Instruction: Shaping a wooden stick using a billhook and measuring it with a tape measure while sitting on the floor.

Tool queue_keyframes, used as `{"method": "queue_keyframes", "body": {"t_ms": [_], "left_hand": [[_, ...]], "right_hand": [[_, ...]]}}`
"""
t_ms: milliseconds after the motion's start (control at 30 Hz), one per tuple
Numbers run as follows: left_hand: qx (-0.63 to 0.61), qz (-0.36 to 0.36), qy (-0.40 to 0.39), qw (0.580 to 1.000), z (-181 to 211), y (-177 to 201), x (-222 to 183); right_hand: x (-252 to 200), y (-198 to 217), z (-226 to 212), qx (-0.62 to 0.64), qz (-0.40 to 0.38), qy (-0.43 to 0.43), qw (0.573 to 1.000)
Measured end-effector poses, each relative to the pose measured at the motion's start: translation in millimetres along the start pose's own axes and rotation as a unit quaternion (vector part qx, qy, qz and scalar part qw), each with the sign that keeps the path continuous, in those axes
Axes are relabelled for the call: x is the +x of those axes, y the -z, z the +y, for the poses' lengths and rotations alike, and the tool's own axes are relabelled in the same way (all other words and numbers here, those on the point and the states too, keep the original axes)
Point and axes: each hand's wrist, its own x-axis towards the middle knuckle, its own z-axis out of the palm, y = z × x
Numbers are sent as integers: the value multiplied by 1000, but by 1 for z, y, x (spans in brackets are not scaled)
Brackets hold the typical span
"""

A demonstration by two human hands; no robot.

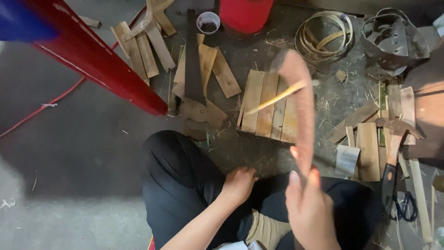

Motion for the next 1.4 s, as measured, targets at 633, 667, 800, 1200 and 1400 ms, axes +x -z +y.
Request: {"method": "queue_keyframes", "body": {"t_ms": [633, 667, 800, 1200, 1400], "left_hand": [[-88, 257, 18, 962, 2, 87, 83], [-76, 269, -2, 960, -3, 82, 92], [-4, 293, -32, 956, -14, 67, 108], [-162, 403, 53, 899, 35, 125, 30], [-121, 536, -199, 811, 89, 224, -1]], "right_hand": [[8, -32, -7, 19, -38, 44, 998], [9, -37, -2, 7, -27, 63, 998], [8, -46, 8, -21, -15, 101, 995], [0, -24, -15, 65, -52, 89, 993], [7, -47, 14, 26, -22, 118, 992]]}}
